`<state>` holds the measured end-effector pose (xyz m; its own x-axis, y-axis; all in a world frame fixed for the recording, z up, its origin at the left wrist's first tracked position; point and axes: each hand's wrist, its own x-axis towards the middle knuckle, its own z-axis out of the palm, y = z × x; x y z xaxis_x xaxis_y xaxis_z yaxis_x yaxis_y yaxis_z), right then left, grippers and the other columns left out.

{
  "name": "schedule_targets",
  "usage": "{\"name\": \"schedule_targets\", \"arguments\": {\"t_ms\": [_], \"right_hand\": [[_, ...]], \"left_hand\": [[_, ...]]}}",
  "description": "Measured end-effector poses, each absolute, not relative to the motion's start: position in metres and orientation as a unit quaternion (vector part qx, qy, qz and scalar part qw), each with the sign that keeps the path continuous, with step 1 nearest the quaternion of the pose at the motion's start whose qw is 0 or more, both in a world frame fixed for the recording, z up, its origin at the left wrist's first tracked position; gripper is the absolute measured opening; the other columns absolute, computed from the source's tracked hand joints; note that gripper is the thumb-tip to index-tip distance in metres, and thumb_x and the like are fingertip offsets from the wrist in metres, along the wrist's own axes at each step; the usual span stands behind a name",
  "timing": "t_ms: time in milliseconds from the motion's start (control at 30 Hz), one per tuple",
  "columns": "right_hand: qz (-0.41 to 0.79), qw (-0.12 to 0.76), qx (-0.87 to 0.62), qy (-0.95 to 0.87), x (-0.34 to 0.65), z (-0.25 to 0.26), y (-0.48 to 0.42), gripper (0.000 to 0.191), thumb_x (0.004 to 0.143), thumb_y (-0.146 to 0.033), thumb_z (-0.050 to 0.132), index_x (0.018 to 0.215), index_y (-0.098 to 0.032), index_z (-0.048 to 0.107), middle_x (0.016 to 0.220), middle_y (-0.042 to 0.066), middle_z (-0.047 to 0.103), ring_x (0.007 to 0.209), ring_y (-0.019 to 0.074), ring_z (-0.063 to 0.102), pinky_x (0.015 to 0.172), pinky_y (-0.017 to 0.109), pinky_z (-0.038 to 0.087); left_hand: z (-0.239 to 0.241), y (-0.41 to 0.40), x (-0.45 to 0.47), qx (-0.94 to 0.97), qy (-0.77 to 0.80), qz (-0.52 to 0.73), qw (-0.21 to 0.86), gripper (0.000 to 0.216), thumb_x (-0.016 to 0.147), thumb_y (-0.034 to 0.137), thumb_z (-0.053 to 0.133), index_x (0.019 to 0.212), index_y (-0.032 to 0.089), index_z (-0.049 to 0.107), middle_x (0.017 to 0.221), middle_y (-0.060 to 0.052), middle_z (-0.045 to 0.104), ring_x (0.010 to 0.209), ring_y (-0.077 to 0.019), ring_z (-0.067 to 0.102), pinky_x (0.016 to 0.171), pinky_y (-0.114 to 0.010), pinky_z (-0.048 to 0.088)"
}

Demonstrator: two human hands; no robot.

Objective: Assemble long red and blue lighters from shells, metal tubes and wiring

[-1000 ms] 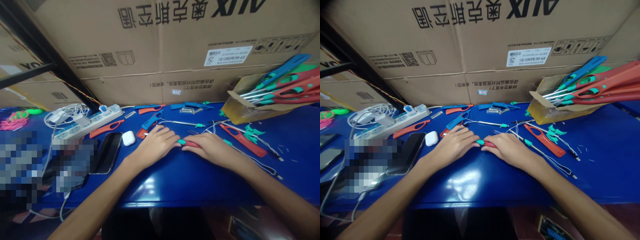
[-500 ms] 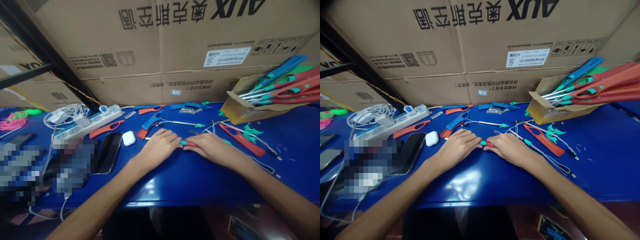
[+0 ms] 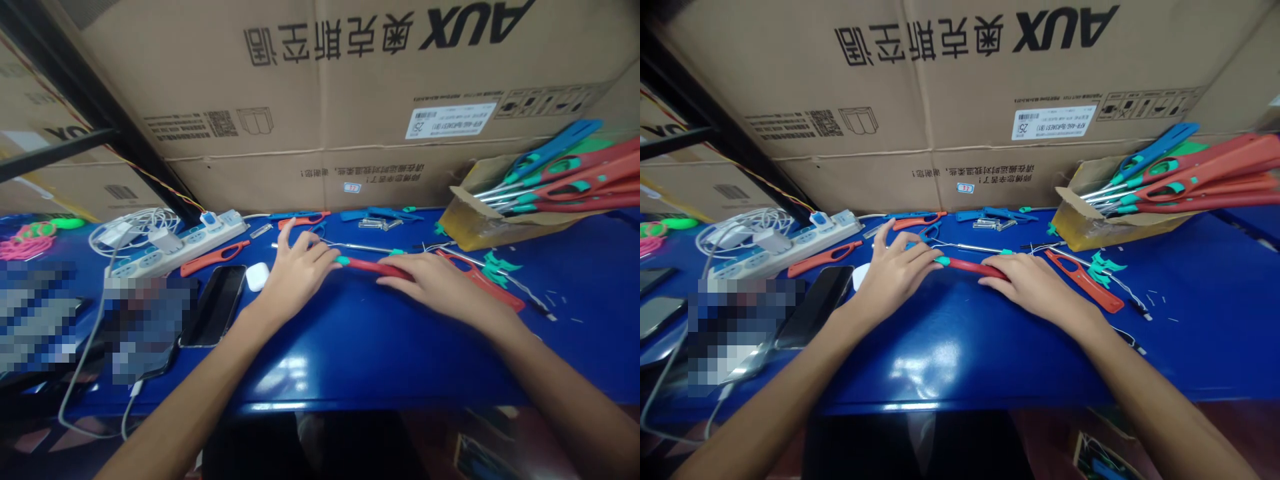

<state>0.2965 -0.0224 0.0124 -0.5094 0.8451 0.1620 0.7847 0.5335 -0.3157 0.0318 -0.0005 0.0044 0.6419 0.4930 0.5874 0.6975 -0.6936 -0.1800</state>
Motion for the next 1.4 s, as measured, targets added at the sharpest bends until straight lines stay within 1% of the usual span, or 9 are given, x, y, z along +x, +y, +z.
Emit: {"name": "schedule_targets", "arguments": {"t_ms": [167,267,333,433,533,700,867,1067,1400], "right_hand": [[0.254,0.269,-0.470,-0.801,0.290,0.013,-0.021,0.034,0.100,-0.048,0.051,0.100,-0.020,0.070,0.086,0.005,0.075,0.077,0.0213,0.070,0.072,0.034,0.051],[0.461,0.325,-0.434,-0.703,0.281,0.012,-0.023,0.039,0.099,-0.054,0.050,0.091,-0.018,0.064,0.069,0.001,0.067,0.056,0.0137,0.063,0.056,0.026,0.048],[0.549,0.341,-0.401,-0.649,0.274,0.009,-0.025,0.039,0.098,-0.056,0.051,0.096,-0.018,0.060,0.074,0.001,0.068,0.053,0.0115,0.063,0.051,0.024,0.047],[0.625,0.325,-0.358,-0.612,0.263,0.001,-0.030,0.041,0.098,-0.058,0.050,0.102,-0.018,0.057,0.075,0.000,0.069,0.046,0.0093,0.060,0.044,0.021,0.045],[0.670,0.259,-0.328,-0.613,0.252,-0.006,-0.038,0.049,0.101,-0.062,0.037,0.099,-0.018,0.058,0.070,0.002,0.069,0.041,0.0088,0.055,0.035,0.019,0.035],[0.597,0.179,-0.317,-0.715,0.252,0.004,-0.046,0.053,0.104,-0.057,0.035,0.089,-0.017,0.066,0.070,0.003,0.070,0.049,0.0094,0.057,0.054,0.024,0.048],[0.324,0.241,-0.459,-0.791,0.284,0.018,-0.025,0.041,0.100,-0.050,0.049,0.087,-0.019,0.072,0.068,0.000,0.070,0.061,0.0145,0.063,0.065,0.027,0.047],[0.108,0.206,-0.554,-0.799,0.337,0.014,0.006,0.037,0.098,-0.051,0.052,0.098,-0.022,0.075,0.083,0.004,0.077,0.066,0.0192,0.065,0.061,0.030,0.042],[0.124,0.213,-0.513,-0.823,0.337,0.018,0.006,0.035,0.097,-0.050,0.054,0.098,-0.022,0.075,0.101,0.007,0.076,0.087,0.0229,0.068,0.078,0.036,0.049]], "left_hand": [[0.008,-0.010,0.034,-0.857,-0.314,-0.376,0.158,0.042,0.096,0.028,0.064,0.136,0.018,0.054,0.130,-0.013,0.066,0.122,-0.0279,0.058,0.118,-0.058,0.024],[0.005,-0.017,0.040,-0.848,-0.264,-0.458,0.041,0.017,0.096,0.027,0.063,0.111,0.020,0.063,0.108,-0.007,0.072,0.103,-0.0223,0.064,0.103,-0.044,0.044],[0.000,-0.020,0.047,-0.818,-0.312,-0.473,-0.102,0.016,0.098,0.034,0.058,0.100,0.020,0.064,0.099,-0.006,0.072,0.096,-0.0215,0.064,0.094,-0.039,0.047],[-0.007,-0.023,0.062,-0.697,-0.368,-0.459,-0.411,0.041,0.104,0.050,0.041,0.120,0.019,0.062,0.116,-0.010,0.070,0.104,-0.0219,0.064,0.094,-0.036,0.048],[-0.008,-0.027,0.074,-0.581,-0.319,-0.416,-0.623,0.056,0.103,0.061,0.033,0.128,0.018,0.059,0.117,-0.012,0.071,0.087,-0.0196,0.068,0.074,-0.029,0.051],[0.000,-0.028,0.073,-0.486,-0.297,-0.446,-0.691,0.048,0.096,0.063,0.050,0.094,0.016,0.062,0.080,-0.006,0.074,0.067,-0.0180,0.067,0.065,-0.026,0.050],[0.007,-0.014,0.061,-0.391,-0.275,-0.485,-0.732,0.052,0.099,0.065,0.039,0.085,0.018,0.055,0.046,0.005,0.049,0.040,-0.0132,0.052,0.066,-0.030,0.054],[0.006,-0.008,0.054,-0.363,-0.239,-0.442,-0.785,0.049,0.103,0.052,0.026,0.086,0.017,0.056,0.045,0.005,0.043,0.033,-0.0138,0.045,0.054,-0.030,0.051],[0.011,-0.003,0.049,-0.334,-0.251,-0.506,-0.754,0.029,0.099,0.046,0.050,0.104,0.018,0.056,0.067,0.005,0.043,0.049,-0.0095,0.043,0.048,-0.023,0.047]]}}
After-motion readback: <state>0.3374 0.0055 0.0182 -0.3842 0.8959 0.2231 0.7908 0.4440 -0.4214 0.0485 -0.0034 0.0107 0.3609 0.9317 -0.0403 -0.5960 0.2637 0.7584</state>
